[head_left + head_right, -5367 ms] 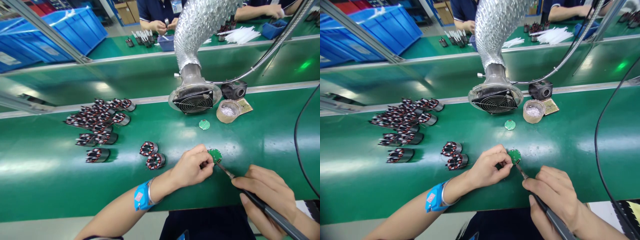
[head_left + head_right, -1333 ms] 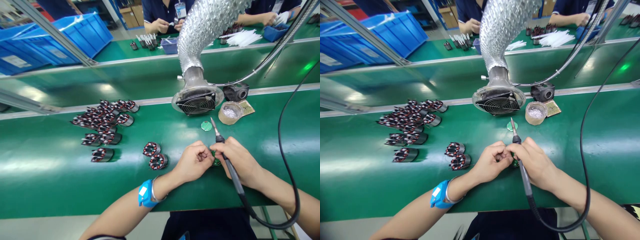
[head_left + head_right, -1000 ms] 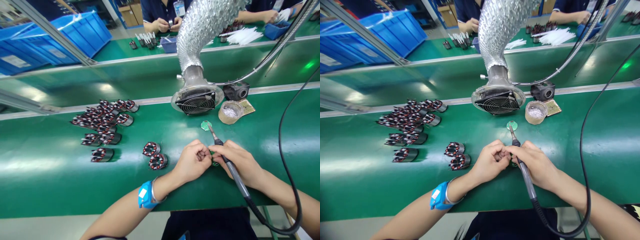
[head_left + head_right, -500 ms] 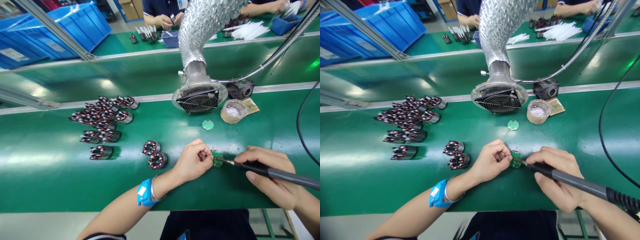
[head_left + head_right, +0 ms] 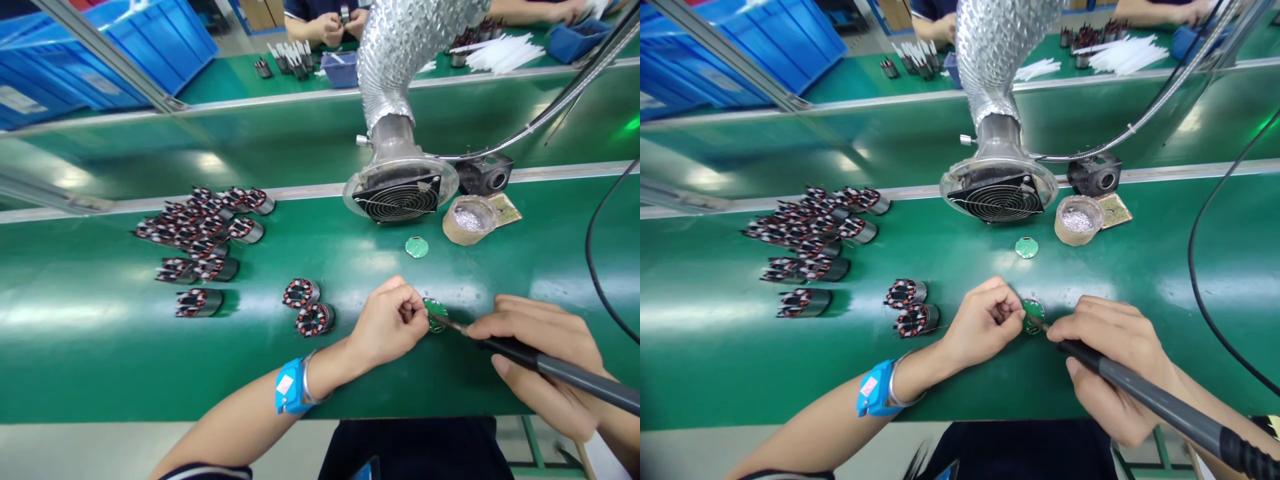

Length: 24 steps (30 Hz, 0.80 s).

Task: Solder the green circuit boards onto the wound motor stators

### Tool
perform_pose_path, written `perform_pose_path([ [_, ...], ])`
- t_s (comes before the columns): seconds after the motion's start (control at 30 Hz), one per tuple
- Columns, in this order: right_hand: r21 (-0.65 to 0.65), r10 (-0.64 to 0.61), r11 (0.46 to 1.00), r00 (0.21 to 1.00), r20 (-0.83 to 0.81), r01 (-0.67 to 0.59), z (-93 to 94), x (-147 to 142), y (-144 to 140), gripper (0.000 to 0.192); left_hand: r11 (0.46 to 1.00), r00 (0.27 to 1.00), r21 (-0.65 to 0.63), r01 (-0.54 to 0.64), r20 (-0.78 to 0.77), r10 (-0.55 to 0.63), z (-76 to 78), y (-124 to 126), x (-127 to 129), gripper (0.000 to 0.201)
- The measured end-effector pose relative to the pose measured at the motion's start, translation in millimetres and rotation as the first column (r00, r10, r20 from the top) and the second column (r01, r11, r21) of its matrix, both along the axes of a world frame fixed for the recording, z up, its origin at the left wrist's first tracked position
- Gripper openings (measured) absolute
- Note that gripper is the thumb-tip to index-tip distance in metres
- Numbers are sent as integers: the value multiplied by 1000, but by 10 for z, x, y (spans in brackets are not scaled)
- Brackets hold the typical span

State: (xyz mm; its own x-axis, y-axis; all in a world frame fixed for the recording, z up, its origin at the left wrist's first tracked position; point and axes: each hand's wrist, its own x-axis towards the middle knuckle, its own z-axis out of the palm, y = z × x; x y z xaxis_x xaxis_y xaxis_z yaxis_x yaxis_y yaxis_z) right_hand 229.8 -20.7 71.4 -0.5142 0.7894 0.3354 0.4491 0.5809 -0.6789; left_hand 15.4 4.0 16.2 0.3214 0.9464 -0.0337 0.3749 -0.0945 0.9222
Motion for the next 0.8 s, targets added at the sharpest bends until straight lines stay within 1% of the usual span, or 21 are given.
perform_pose_path([
  [0.2, 23, 49, 999, 999, 23, -49, 55, -54, 3, 27, 1000, 1000, 21, -11, -24, 11, 8, -12, 11, 9],
  [0.33, 78, 130, 988, 989, 72, -135, 31, -67, -10, 29, 1000, 1000, 29, -8, -20, 9, 2, -8, 12, 8],
  [0.4, 81, 130, 987, 988, 77, -136, 25, -59, -23, 29, 999, 1000, 36, -9, -19, 10, -1, -5, 11, 9],
  [0.53, 60, 58, 996, 995, 86, -63, 80, -11, -66, 29, 999, 1000, 30, -11, -19, 12, 1, -2, 8, 9],
  [0.67, 140, -60, 989, 997, 47, 53, 131, 44, -108, 31, 1000, 1000, 27, -7, -19, 8, 0, -1, 11, 9],
  [0.73, 172, -139, 976, 990, 13, 135, 94, 49, -112, 34, 999, 1000, 33, -10, -17, 10, -4, -3, 19, 10],
  [0.8, 183, -204, 962, 979, -4, 202, 1, 34, -95, 39, 999, 1000, 37, -10, -13, 11, -8, -5, 22, 10],
])
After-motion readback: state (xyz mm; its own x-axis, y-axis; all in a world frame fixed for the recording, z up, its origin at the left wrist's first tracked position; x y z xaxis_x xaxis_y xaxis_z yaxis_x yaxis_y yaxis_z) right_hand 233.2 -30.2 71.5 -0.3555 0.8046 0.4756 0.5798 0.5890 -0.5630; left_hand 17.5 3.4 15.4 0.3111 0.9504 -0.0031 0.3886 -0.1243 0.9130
